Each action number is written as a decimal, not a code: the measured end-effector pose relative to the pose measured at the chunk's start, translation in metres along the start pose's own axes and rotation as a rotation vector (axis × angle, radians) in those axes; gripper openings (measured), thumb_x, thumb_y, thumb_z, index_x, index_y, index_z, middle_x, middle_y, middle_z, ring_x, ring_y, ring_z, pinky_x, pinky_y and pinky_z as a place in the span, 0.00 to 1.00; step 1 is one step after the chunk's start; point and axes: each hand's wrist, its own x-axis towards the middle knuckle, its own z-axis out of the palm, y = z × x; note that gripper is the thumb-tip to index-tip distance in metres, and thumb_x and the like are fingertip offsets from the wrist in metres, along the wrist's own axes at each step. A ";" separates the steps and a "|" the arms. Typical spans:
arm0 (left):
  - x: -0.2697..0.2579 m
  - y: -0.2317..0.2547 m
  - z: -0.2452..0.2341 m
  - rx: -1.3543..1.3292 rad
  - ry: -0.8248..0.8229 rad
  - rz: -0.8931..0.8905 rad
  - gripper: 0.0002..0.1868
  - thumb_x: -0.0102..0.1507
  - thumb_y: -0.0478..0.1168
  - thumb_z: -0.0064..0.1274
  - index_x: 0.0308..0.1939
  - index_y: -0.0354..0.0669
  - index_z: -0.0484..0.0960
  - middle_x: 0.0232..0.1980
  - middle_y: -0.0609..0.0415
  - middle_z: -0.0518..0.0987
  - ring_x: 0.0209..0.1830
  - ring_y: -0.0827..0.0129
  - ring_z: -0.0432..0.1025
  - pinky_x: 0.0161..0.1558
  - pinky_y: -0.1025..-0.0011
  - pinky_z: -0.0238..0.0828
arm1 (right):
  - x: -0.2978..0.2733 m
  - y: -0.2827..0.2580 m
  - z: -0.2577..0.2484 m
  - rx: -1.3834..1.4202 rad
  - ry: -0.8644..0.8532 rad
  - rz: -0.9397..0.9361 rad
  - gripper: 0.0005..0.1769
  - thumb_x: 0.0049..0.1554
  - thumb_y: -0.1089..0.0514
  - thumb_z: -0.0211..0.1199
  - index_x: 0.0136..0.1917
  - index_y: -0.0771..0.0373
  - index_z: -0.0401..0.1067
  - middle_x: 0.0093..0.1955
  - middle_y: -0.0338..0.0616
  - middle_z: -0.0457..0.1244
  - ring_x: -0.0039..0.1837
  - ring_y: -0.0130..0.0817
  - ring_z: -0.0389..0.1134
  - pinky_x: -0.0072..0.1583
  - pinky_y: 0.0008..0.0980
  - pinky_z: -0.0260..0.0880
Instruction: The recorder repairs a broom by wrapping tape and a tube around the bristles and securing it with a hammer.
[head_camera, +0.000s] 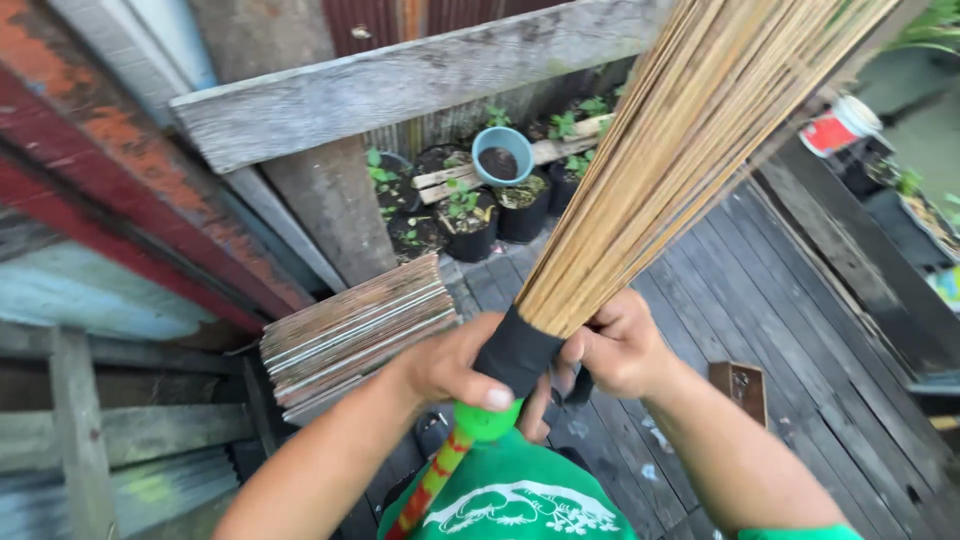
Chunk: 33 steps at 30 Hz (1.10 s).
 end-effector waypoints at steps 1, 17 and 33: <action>0.006 0.010 0.016 0.001 -0.014 -0.007 0.35 0.53 0.43 0.68 0.61 0.36 0.73 0.41 0.48 0.80 0.39 0.62 0.78 0.47 0.64 0.75 | -0.005 0.001 0.005 -0.009 0.014 -0.002 0.33 0.62 0.43 0.68 0.70 0.69 0.69 0.65 0.49 0.68 0.66 0.37 0.69 0.68 0.40 0.71; 0.117 -0.012 0.076 0.966 0.638 0.281 0.25 0.52 0.35 0.65 0.52 0.36 0.79 0.44 0.55 0.85 0.45 0.76 0.78 0.48 0.72 0.77 | -0.091 -0.102 -0.018 -0.849 0.439 0.038 0.06 0.55 0.62 0.69 0.46 0.63 0.74 0.30 0.41 0.67 0.30 0.30 0.69 0.35 0.30 0.68; 0.280 -0.101 0.133 0.588 -0.125 -0.141 0.20 0.54 0.32 0.62 0.50 0.35 0.80 0.39 0.58 0.80 0.39 0.77 0.75 0.42 0.73 0.75 | -0.286 -0.096 -0.110 -0.316 0.624 -0.110 0.09 0.61 0.70 0.63 0.56 0.67 0.73 0.50 0.42 0.70 0.51 0.27 0.72 0.53 0.30 0.76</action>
